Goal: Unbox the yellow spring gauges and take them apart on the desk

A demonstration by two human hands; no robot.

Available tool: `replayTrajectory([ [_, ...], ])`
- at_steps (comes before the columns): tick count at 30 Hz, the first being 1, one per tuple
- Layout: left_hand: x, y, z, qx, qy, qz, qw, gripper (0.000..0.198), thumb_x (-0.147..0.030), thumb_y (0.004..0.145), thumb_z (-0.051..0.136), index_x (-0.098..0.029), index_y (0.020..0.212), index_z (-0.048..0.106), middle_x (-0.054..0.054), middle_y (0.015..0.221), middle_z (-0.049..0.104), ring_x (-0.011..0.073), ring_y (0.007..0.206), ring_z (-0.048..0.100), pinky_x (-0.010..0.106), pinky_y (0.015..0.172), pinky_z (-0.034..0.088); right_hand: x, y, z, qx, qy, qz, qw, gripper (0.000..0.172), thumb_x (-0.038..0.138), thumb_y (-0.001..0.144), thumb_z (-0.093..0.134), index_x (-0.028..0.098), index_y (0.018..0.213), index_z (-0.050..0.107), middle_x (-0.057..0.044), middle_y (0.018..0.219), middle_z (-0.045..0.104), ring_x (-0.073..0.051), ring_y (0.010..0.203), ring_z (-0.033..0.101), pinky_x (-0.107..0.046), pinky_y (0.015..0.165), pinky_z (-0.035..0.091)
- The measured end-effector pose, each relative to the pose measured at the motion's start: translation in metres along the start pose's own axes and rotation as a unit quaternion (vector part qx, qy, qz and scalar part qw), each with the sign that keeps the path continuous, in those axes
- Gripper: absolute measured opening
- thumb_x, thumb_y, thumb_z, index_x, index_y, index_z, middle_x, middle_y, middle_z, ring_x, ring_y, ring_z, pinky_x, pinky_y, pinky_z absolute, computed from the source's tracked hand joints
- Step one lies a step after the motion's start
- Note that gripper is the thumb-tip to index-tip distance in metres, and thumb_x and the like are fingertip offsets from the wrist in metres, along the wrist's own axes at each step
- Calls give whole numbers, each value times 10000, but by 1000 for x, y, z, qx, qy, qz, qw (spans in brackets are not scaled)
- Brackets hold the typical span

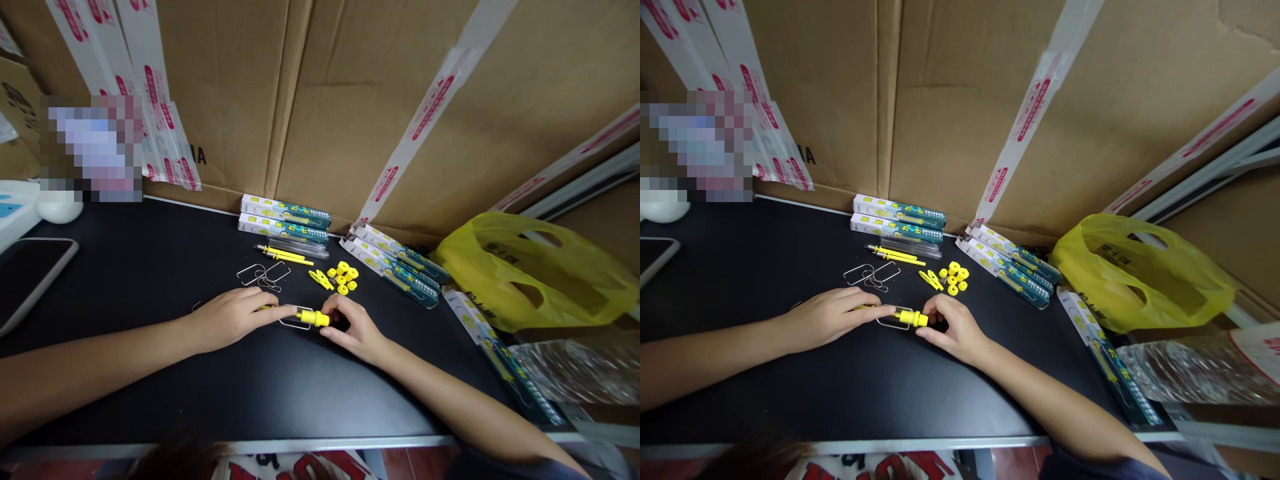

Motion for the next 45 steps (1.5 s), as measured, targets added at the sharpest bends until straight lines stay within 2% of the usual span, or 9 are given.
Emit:
replayTrajectory([
  [5,1,0,1,3,-5,-5,1000,452,-84,934,352,-240,1355,408,56,1068,604,149,910,561,260,784,496,4,1,1,8,-7,-15,1000,158,283,929,449,195,804,486,-31,730,527,-151,678,491,-292,632,416],
  [9,2,0,1,9,-12,-12,1000,457,-80,931,353,-238,1356,406,59,1081,601,153,918,561,269,788,499,4,0,0,0,-2,-10,1000,75,254,897,509,201,854,477,-35,768,548,-141,658,493,-280,606,432],
  [16,4,1,0,8,-8,-14,1000,463,-74,921,364,-234,1353,412,60,1076,602,155,917,565,268,791,501,4,-1,2,-34,6,-47,998,116,176,862,540,225,920,453,-25,796,565,-134,664,512,-272,608,459],
  [21,3,1,0,5,-5,-14,1000,447,-84,922,376,-232,1341,429,59,1066,607,157,909,567,263,774,503,3,-3,1,-29,-20,-32,999,205,291,839,591,218,948,434,-34,818,557,-150,680,513,-293,629,450],
  [24,2,2,-2,1,-4,-9,1000,437,-92,927,370,-229,1337,436,58,1053,613,151,902,573,256,769,507,4,-1,0,3,-32,-29,999,175,374,922,435,202,921,465,-49,806,551,-168,696,499,-317,655,429],
  [28,1,2,-3,-11,-8,-2,1000,421,-102,933,368,-219,1329,449,62,1058,616,156,949,586,271,807,516,5,2,2,35,-49,-36,998,305,339,978,279,196,818,496,-53,746,544,-182,705,480,-327,670,396],
  [37,2,1,-1,-13,-14,-7,1000,448,-85,918,388,-218,1344,426,62,1076,614,161,964,595,279,807,528,8,1,-1,-6,-51,-37,998,60,249,909,476,196,922,502,-54,797,584,-170,703,522,-320,666,437],
  [42,1,1,-1,-8,-12,-8,1000,441,-94,924,377,-218,1345,422,63,1075,614,153,964,591,269,813,523,7,-1,-1,-42,-38,-53,997,104,191,861,533,215,944,476,-39,815,582,-155,698,538,-309,657,462],
  [45,1,0,0,-12,-9,-6,1000,441,-96,926,378,-222,1346,422,61,1076,613,156,964,590,269,800,526,8,-2,-2,-55,-35,-61,996,170,224,843,565,219,971,453,-43,838,576,-166,731,550,-323,677,473],
])
Point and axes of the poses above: each hand's wrist, its own y-axis towards the middle knuckle, its own z-axis out of the palm, x = y × z, the point moved 6 cm from there along y, towards the middle knuckle
